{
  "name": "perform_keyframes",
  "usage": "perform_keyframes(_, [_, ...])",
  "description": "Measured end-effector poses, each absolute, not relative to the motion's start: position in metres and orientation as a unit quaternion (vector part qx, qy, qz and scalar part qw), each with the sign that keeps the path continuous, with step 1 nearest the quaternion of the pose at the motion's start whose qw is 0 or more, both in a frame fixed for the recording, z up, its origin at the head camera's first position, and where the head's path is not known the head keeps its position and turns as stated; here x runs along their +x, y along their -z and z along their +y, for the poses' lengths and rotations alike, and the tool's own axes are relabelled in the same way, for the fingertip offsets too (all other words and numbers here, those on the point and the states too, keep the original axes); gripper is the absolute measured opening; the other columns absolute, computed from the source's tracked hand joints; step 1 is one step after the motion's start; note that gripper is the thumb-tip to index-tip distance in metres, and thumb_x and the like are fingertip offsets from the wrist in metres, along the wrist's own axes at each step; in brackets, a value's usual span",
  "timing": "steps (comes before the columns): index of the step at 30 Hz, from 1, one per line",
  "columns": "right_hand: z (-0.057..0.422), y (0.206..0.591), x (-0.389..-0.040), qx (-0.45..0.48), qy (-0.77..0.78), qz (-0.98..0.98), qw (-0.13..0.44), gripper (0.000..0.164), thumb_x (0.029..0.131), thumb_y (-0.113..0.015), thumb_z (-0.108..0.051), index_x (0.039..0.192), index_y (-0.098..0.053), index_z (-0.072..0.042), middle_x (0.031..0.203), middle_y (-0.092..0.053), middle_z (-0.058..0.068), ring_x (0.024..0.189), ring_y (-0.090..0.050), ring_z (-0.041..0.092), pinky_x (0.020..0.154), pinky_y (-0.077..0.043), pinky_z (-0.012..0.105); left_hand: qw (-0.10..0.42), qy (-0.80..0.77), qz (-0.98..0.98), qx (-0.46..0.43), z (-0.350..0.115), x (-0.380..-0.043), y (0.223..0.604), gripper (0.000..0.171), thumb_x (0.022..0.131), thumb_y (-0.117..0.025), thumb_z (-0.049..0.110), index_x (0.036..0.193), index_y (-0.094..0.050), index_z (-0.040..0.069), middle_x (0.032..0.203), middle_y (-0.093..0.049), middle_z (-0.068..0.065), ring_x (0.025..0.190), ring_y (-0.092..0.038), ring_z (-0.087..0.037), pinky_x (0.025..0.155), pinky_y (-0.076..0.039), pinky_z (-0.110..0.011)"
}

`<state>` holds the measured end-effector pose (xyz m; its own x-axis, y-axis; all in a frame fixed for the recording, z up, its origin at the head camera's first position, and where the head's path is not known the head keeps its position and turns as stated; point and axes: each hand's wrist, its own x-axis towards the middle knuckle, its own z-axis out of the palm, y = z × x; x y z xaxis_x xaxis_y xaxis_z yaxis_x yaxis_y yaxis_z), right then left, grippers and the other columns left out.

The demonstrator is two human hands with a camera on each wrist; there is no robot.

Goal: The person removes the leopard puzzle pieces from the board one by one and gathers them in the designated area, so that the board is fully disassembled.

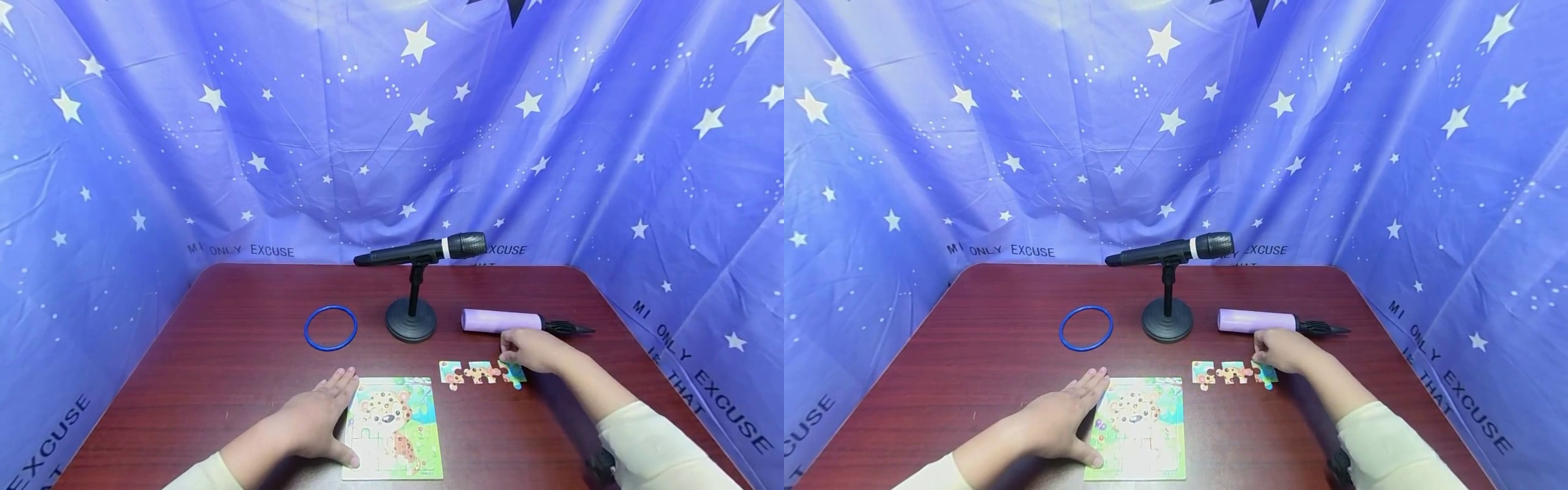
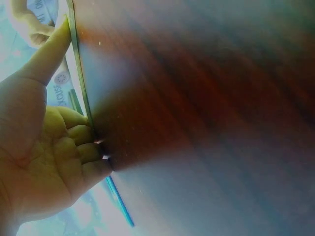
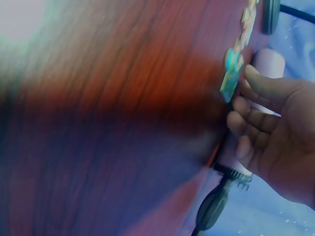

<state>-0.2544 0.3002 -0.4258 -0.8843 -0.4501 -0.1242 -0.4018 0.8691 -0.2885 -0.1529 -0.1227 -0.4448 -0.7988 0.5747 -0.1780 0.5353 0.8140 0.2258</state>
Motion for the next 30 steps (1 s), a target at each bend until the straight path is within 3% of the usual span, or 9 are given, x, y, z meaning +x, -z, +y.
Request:
perform_keyframes(4, [0.279,0.421,-0.246,-0.243,0.116,0.962,0.036,0.015,0.090,-0.070,-0.025,0.081,-0.058,-0.021,0.073,-0.054,-0.012,0.068,-0.049,0.005,0.065,-0.043,0.029,0.122,-0.085,0.945,0.293,-0.123,-0.153,0.445,0.126,0.062,-0.073,0.075,0.153,-0.028,0.000,0.161,-0.024,-0.018,0.149,-0.023,-0.033,0.118,-0.028,-0.048])
perform_keyframes(7, [0.252,0.418,-0.233,-0.257,0.124,0.958,0.031,0.012,0.090,-0.070,-0.030,0.090,-0.063,-0.020,0.080,-0.058,-0.012,0.073,-0.053,0.005,0.070,-0.047,0.032,0.123,-0.086,0.945,0.291,-0.122,-0.153,0.445,0.127,0.062,-0.074,0.075,0.153,-0.028,0.000,0.161,-0.024,-0.018,0.149,-0.022,-0.033,0.118,-0.028,-0.049])
perform_keyframes(13, [0.195,0.422,-0.192,-0.288,0.116,0.948,0.063,0.048,0.086,-0.067,-0.054,0.116,-0.065,-0.016,0.101,-0.060,-0.006,0.085,-0.058,0.007,0.075,-0.052,0.036,0.124,-0.090,0.944,0.293,-0.121,-0.152,0.443,0.126,0.062,-0.073,0.075,0.153,-0.028,0.000,0.161,-0.024,-0.019,0.149,-0.022,-0.033,0.118,-0.028,-0.049])
perform_keyframes(17, [0.170,0.429,-0.169,-0.325,0.098,0.938,0.068,0.065,0.082,-0.067,-0.062,0.126,-0.063,-0.015,0.103,-0.054,-0.008,0.078,-0.053,0.004,0.068,-0.050,0.028,0.124,-0.087,0.944,0.294,-0.121,-0.153,0.443,0.126,0.062,-0.073,0.075,0.153,-0.027,0.000,0.161,-0.024,-0.019,0.149,-0.023,-0.033,0.118,-0.028,-0.049])
perform_keyframes(20, [0.159,0.434,-0.158,-0.338,0.086,0.935,0.065,0.069,0.077,-0.071,-0.062,0.126,-0.063,-0.014,0.098,-0.049,-0.008,0.071,-0.044,0.002,0.061,-0.045,0.022,0.122,-0.081,0.944,0.296,-0.121,-0.153,0.444,0.126,0.063,-0.072,0.075,0.153,-0.027,0.000,0.161,-0.023,-0.018,0.149,-0.022,-0.033,0.118,-0.028,-0.049])
perform_keyframes(30, [0.149,0.437,-0.148,-0.340,0.090,0.934,0.060,0.048,0.074,-0.077,-0.050,0.105,-0.062,-0.017,0.093,-0.046,-0.009,0.072,-0.044,0.002,0.066,-0.050,0.023,0.109,-0.072,0.944,0.302,-0.121,-0.151,0.446,0.126,0.063,-0.070,0.076,0.154,-0.025,0.001,0.161,-0.022,-0.019,0.149,-0.021,-0.035,0.118,-0.027,-0.051])
